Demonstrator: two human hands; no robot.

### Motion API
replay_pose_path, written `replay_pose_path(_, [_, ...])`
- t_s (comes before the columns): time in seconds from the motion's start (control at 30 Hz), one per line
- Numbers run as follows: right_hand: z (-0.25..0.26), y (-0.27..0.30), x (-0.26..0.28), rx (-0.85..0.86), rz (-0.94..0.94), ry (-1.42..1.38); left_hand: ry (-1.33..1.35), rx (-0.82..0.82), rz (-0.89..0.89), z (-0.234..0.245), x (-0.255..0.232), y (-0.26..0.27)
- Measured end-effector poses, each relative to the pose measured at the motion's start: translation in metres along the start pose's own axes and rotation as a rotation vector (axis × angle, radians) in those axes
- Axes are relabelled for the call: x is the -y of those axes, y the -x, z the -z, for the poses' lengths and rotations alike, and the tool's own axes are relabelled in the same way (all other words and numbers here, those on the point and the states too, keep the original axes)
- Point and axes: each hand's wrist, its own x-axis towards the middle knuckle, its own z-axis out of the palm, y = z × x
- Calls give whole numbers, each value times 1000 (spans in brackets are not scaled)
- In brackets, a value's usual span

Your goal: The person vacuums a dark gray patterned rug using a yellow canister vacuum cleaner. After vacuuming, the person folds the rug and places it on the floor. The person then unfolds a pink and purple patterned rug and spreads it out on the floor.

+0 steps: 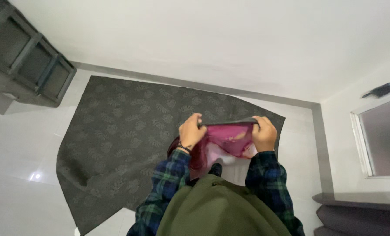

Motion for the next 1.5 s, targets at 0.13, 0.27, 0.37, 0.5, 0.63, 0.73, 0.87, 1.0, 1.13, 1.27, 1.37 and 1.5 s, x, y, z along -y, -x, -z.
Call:
replay_pose_path(0.13, [-14,-9,35,130,117,-45,195,89,-225,-6,-35,8])
replay_pose_path(0.27, [-35,5,49,183,73,-128,146,247,62,-27,-29,21])
replay_pose_path(0.37, [-34,5,41,206,24,-206,163,147,102,-28,-20,31])
replay_pose_path(0.5, [-35,11,19,342,-70,-451,199,99,74,-32,-21,37])
replay_pose_path(0.63, [-40,37,8,519,-56,-716,238,44,160,-34,-21,38])
replay_pose_path(0.73, [-60,54,14,374,-96,-642,366,57,284,-23,-12,34])
replay_pose_path(0.87, [-72,35,35,374,-168,-532,352,40,305,10,-20,34])
replay_pose_path(1.0, [-69,-9,65,356,-84,-372,-42,-268,-103,53,-13,54])
replay_pose_path(1.13, [-34,-66,82,286,-35,-495,-85,-168,325,38,83,111])
replay_pose_path(1.27, [5,-114,88,149,-162,-592,27,-228,586,-4,180,167])
replay_pose_path(1.37, [14,-124,85,72,-49,-554,74,-413,622,-10,189,166])
replay_pose_path(1.5, [-11,-120,80,-91,72,-164,27,-340,465,35,147,116])
